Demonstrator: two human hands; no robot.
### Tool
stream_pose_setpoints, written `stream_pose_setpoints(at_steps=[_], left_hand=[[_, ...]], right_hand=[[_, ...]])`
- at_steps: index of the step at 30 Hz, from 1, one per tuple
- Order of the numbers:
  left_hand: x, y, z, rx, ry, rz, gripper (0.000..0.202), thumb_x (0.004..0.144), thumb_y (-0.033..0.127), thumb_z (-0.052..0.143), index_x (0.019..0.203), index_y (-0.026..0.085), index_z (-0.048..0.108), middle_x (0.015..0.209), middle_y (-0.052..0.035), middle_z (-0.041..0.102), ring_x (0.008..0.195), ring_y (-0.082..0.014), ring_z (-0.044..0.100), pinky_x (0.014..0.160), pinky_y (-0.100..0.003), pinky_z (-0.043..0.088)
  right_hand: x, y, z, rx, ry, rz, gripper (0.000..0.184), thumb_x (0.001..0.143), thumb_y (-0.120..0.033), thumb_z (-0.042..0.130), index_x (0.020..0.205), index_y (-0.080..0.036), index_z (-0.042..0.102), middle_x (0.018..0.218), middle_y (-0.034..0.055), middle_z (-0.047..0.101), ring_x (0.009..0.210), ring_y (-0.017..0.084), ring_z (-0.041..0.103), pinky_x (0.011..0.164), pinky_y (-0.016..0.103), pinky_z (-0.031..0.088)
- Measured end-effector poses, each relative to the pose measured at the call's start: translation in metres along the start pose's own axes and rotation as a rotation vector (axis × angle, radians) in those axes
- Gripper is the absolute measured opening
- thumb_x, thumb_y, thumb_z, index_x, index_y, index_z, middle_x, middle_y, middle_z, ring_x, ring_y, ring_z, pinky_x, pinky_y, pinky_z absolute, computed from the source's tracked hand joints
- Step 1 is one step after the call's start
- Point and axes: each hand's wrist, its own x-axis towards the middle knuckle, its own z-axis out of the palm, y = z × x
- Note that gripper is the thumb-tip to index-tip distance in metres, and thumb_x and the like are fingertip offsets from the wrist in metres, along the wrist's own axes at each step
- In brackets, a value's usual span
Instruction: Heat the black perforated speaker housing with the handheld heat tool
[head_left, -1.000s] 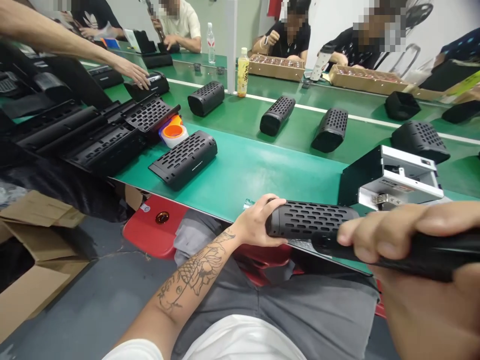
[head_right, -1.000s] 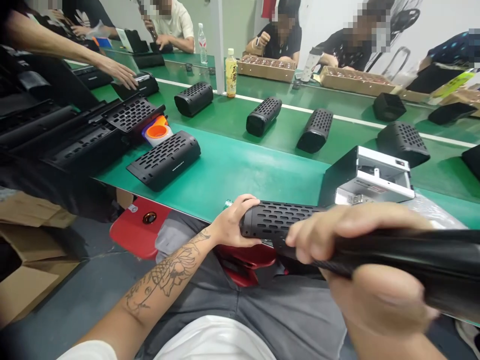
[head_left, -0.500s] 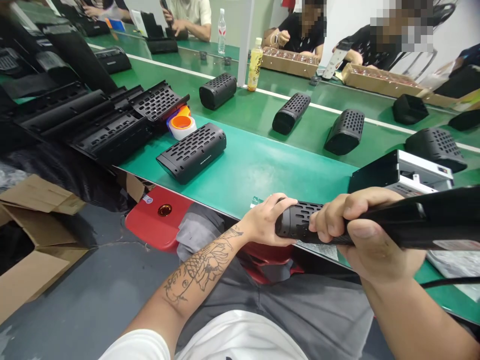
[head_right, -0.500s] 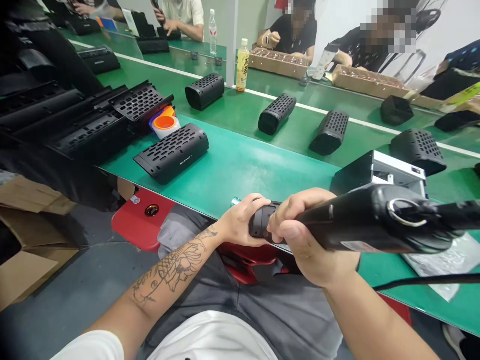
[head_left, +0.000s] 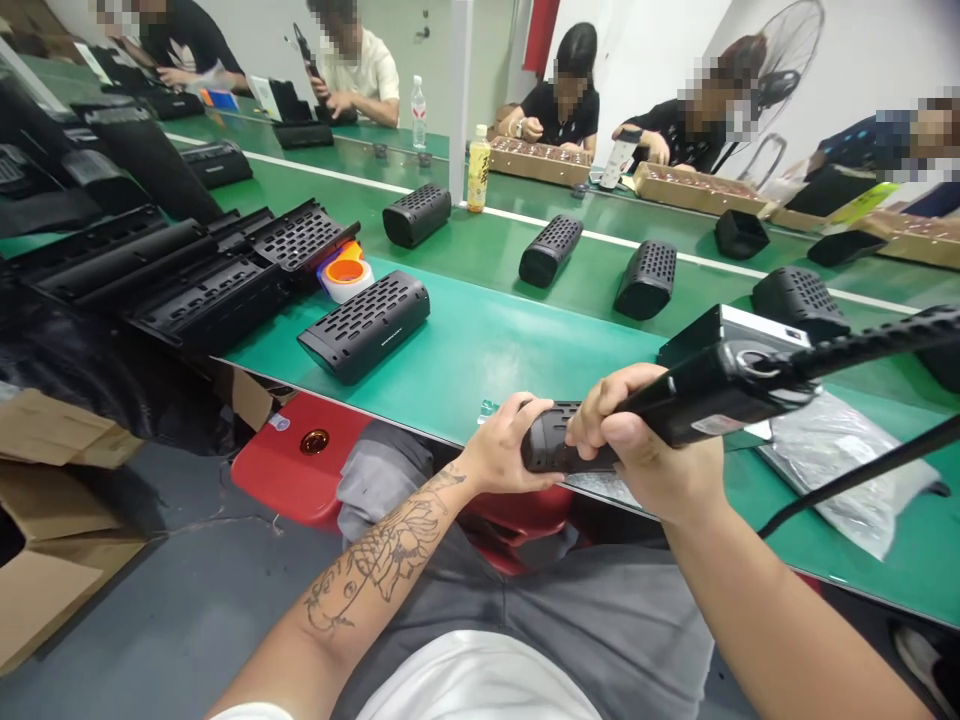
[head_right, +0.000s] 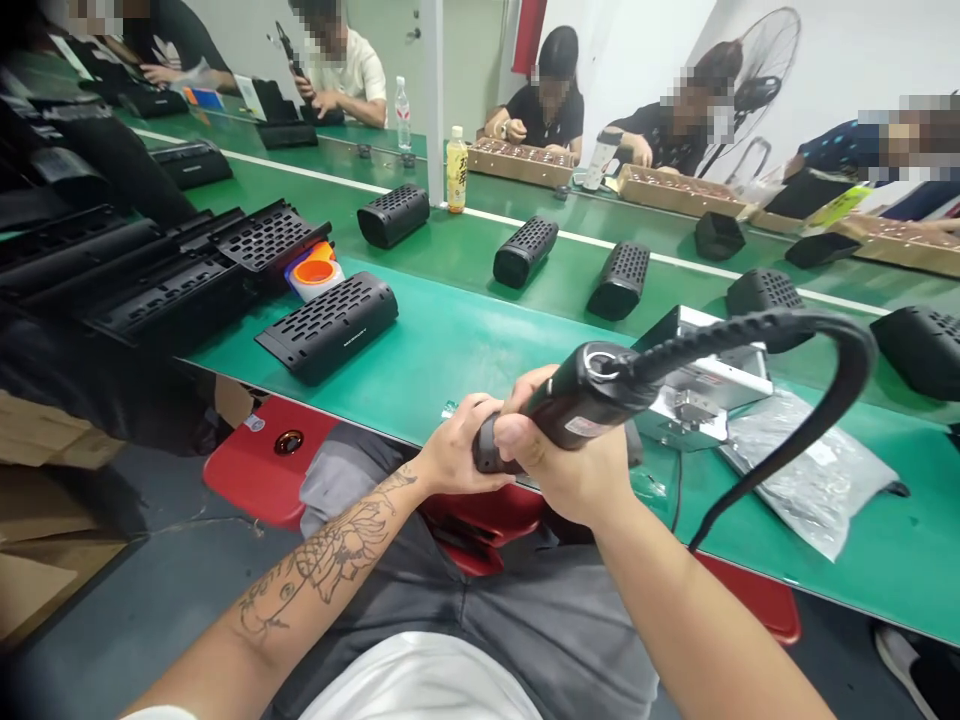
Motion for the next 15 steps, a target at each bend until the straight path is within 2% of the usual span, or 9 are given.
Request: stream_pose_setpoints(at_steps=[3,5,7,9,11,13,14,15], left_hand=[[-0.026,0.025,0.015,0.178,0.207,-0.061,0.116,0.075,0.07,0.091,0.165,0.023,0.036,0.148,-0.0223,0.052,0.137,-0.0435,0.063,0.109,-0.062,0.061],[-0.052,0.051,0.03,0.281,0.32,-0.123,0.125,0.072,0.076,0.091,0.168,0.021,0.033,0.153,-0.0258,0.047,0.142,-0.047,0.058,0.111,-0.065,0.059],[-0.079,0.078,0.046,0.3,0.329,-0.129,0.116,0.079,0.07,0.087,0.168,0.019,0.033,0.158,-0.0275,0.043,0.144,-0.047,0.057,0.111,-0.065,0.06],[-0.098,0.102,0.059,0.23,0.25,-0.081,0.096,0.087,0.054,0.078,0.167,0.017,0.038,0.162,-0.0278,0.043,0.144,-0.0442,0.058,0.107,-0.061,0.063],[-0.096,0.116,0.064,0.081,0.129,0.015,0.083,0.09,0.037,0.069,0.165,0.016,0.041,0.159,-0.0244,0.051,0.137,-0.0349,0.065,0.102,-0.048,0.067],[-0.069,0.119,0.055,-0.011,-0.016,0.185,0.074,0.091,0.028,0.063,0.163,0.022,0.046,0.153,-0.0161,0.061,0.129,-0.0261,0.07,0.103,-0.038,0.065],[-0.047,0.117,0.047,-0.003,-0.094,0.277,0.071,0.091,0.025,0.061,0.161,0.027,0.049,0.151,-0.012,0.065,0.129,-0.0241,0.07,0.107,-0.037,0.062],[-0.021,0.113,0.035,0.078,-0.215,0.378,0.068,0.092,0.025,0.063,0.159,0.035,0.053,0.155,-0.008,0.063,0.137,-0.0268,0.065,0.116,-0.042,0.056]], right_hand=[[0.006,-0.026,-0.027,0.046,0.125,-0.068,0.04,0.091,-0.057,0.088,0.095,-0.022,0.069,0.068,0.0,0.06,0.056,0.018,0.06,0.061,0.04,0.059],[0.01,-0.038,-0.064,-0.045,0.347,-0.153,0.043,0.086,-0.057,0.091,0.088,-0.02,0.069,0.066,0.0012,0.057,0.054,0.02,0.057,0.056,0.041,0.058],[0.012,-0.037,-0.112,-0.256,0.639,-0.259,0.043,0.085,-0.051,0.092,0.079,-0.018,0.065,0.065,0.0024,0.055,0.053,0.02,0.056,0.051,0.04,0.055],[0.011,-0.025,-0.16,-0.458,0.816,-0.318,0.044,0.085,-0.045,0.091,0.071,-0.017,0.061,0.064,0.0028,0.055,0.053,0.02,0.058,0.05,0.037,0.054],[0.009,-0.007,-0.198,-0.519,0.828,-0.303,0.043,0.083,-0.044,0.092,0.071,-0.017,0.061,0.064,0.0031,0.057,0.053,0.02,0.061,0.053,0.036,0.056],[0.004,0.01,-0.22,-0.496,0.794,-0.289,0.043,0.083,-0.046,0.091,0.075,-0.017,0.061,0.064,0.0022,0.057,0.053,0.019,0.06,0.054,0.036,0.057],[0.002,0.016,-0.224,-0.481,0.78,-0.289,0.044,0.084,-0.049,0.089,0.076,-0.018,0.059,0.063,0.0016,0.057,0.052,0.019,0.059,0.055,0.036,0.058],[-0.001,0.021,-0.226,-0.475,0.766,-0.291,0.045,0.084,-0.051,0.088,0.077,-0.018,0.059,0.064,0.0011,0.056,0.053,0.018,0.059,0.055,0.036,0.058]])
